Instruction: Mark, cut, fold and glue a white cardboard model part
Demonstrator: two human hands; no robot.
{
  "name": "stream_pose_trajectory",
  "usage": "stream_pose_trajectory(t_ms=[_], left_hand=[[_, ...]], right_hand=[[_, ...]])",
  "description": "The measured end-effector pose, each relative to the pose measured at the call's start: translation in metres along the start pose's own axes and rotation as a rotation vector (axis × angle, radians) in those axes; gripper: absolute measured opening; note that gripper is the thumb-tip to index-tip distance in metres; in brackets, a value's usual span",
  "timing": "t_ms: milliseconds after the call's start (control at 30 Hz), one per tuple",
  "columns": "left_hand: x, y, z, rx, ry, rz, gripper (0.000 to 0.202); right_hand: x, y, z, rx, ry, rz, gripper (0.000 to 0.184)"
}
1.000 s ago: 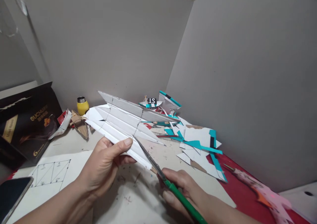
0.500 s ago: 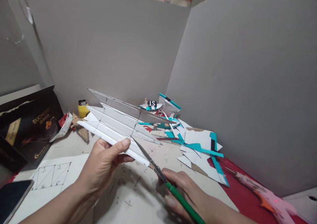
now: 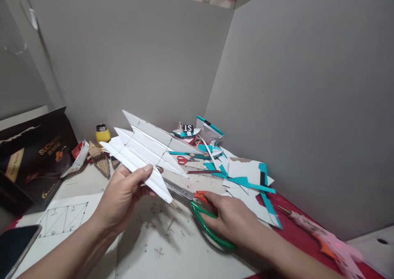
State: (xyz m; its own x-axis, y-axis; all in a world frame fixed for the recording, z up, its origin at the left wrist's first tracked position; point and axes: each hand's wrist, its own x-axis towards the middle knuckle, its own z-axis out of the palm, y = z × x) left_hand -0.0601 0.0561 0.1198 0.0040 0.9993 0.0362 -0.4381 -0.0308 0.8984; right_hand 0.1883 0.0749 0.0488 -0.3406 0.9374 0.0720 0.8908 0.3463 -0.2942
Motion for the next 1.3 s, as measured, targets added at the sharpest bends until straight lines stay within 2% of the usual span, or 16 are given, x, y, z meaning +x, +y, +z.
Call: stream_pose_trajectory(t_ms=[100, 200, 267, 300, 400, 533, 733, 933, 1133, 1300], left_hand=[[0.002, -0.003, -0.002, 0.016, -0.014, -0.026, 0.012], [0.002, -0.008, -0.003, 0.063, -0.074, -0.079, 0.013], [0.001, -0.011, -0.002, 0.097, -0.126, -0.103, 0.016], [0.001, -0.012, -0.001, 0.11, -0.148, -0.109, 0.019], [-0.001, -0.016, 0.002, 0.137, -0.171, -0.139, 0.026], [-0.002, -0.02, 0.004, 0.133, -0.165, -0.162, 0.027], [-0.001, -0.029, 0.001, 0.071, -0.2, -0.215, 0.024], [-0.001, -0.032, 0.004, 0.033, -0.149, -0.268, 0.018], [-0.002, -0.031, 0.006, -0.019, -0.167, -0.307, 0.021], [-0.002, -0.035, 0.004, -0.031, -0.156, -0.287, 0.028]], right_hand=[[0.004, 0.01, 0.0, -0.022, -0.011, -0.041, 0.02], [0.006, 0.01, -0.004, 0.075, 0.105, -0.205, 0.03], [0.006, 0.001, -0.01, 0.307, 0.17, -0.319, 0.035], [0.007, -0.007, -0.013, 0.488, 0.156, -0.344, 0.034], [0.008, -0.033, -0.017, 0.996, 0.099, -0.336, 0.03], [0.011, -0.055, -0.012, 1.233, 0.105, -0.303, 0.028], [0.013, -0.065, -0.005, 1.253, 0.233, -0.241, 0.015], [0.015, -0.07, 0.002, 1.244, 0.339, -0.173, 0.012], [0.015, -0.071, -0.002, 1.184, 0.357, -0.212, 0.012], [0.014, -0.07, -0.004, 1.183, 0.302, -0.193, 0.014]])
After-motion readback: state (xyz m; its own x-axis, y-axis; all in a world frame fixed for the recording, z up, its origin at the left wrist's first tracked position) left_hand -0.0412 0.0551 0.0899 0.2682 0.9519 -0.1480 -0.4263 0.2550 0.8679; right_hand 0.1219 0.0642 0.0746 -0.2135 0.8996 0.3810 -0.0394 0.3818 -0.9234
